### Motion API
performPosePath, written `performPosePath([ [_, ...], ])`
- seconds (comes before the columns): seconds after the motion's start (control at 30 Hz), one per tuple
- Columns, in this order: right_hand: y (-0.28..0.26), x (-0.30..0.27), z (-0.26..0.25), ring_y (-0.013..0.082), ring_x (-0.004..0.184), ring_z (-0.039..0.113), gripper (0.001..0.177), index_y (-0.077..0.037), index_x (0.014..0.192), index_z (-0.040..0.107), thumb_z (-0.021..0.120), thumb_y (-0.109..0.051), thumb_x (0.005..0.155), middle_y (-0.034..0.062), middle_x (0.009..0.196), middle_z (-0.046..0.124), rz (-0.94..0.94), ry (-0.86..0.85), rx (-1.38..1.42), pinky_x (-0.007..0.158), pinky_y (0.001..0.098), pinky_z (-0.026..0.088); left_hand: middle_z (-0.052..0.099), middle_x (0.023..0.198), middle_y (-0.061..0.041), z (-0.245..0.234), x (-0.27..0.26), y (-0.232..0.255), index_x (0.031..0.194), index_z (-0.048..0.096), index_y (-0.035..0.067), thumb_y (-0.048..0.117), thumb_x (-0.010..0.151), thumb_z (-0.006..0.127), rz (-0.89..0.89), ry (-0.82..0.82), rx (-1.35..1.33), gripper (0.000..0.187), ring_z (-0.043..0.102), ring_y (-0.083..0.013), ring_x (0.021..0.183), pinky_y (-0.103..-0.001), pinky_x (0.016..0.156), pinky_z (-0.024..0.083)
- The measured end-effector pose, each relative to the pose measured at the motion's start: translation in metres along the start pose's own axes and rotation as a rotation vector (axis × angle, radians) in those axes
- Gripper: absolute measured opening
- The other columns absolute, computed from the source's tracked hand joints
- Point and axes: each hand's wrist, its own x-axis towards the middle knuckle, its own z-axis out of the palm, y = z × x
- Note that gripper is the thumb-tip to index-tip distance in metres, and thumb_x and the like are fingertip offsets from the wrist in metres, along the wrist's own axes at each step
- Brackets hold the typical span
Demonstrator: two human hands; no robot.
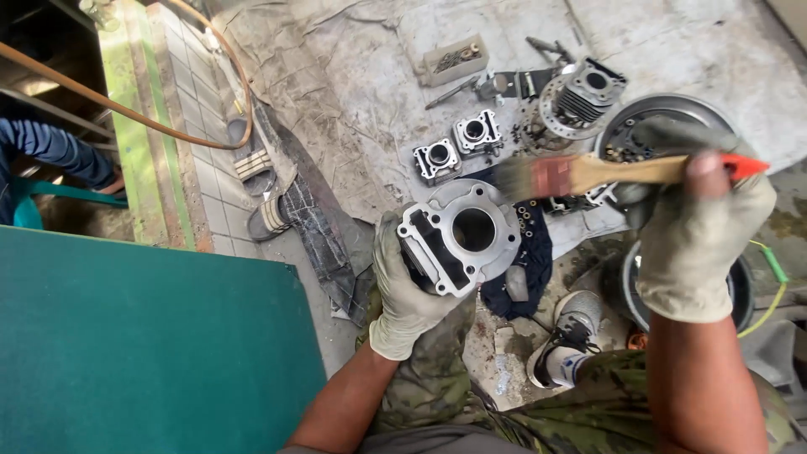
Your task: The person cleans a metal engine cylinder head using a small brush and then a cloth. They scrub the exterior fins and interior surfaces, then wipe the part down. The person is sitting on the floor surrounded by other disassembled engine components.
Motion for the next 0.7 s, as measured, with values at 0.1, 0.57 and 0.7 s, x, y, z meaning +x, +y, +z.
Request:
performPosePath([
  [0.1,-0.047,-0.036,0.018,0.0171,0.061,0.064,0.045,0.005,0.112,0.066,0.057,-0.038,0.101,0.0166,0.09,0.069,-0.099,-0.258,-0.147,0.043,0.0221,0.045,0.044,0.155,-0.025,0.006,-0.001,0.0,0.154,0.031,-0.001,0.067,0.059,0.086,-0.006,-0.046,-0.007,0.128,0.044,-0.0436,0.146,-0.056,0.125,0.033],
  [0.57,-0.023,-0.047,0.053,0.0184,0.059,0.067,0.003,-0.004,0.093,0.075,0.074,-0.006,0.091,0.0105,0.069,0.07,-0.457,-0.438,-0.28,0.061,0.031,0.055,0.048,0.134,-0.033,-0.004,0.014,0.008,0.145,0.039,-0.006,0.045,0.049,0.101,0.077,0.038,-0.183,0.125,0.05,-0.0558,0.129,-0.064,0.11,0.041],
  [0.7,-0.039,-0.04,0.06,0.0228,0.059,0.068,0.009,0.002,0.105,0.072,0.066,-0.004,0.101,0.0144,0.073,0.07,-0.529,-0.379,-0.348,0.057,0.0307,0.054,0.048,0.136,-0.032,-0.005,0.011,0.005,0.145,0.04,-0.007,0.048,0.054,0.099,0.062,0.049,-0.167,0.122,0.05,-0.0536,0.129,-0.061,0.111,0.04],
])
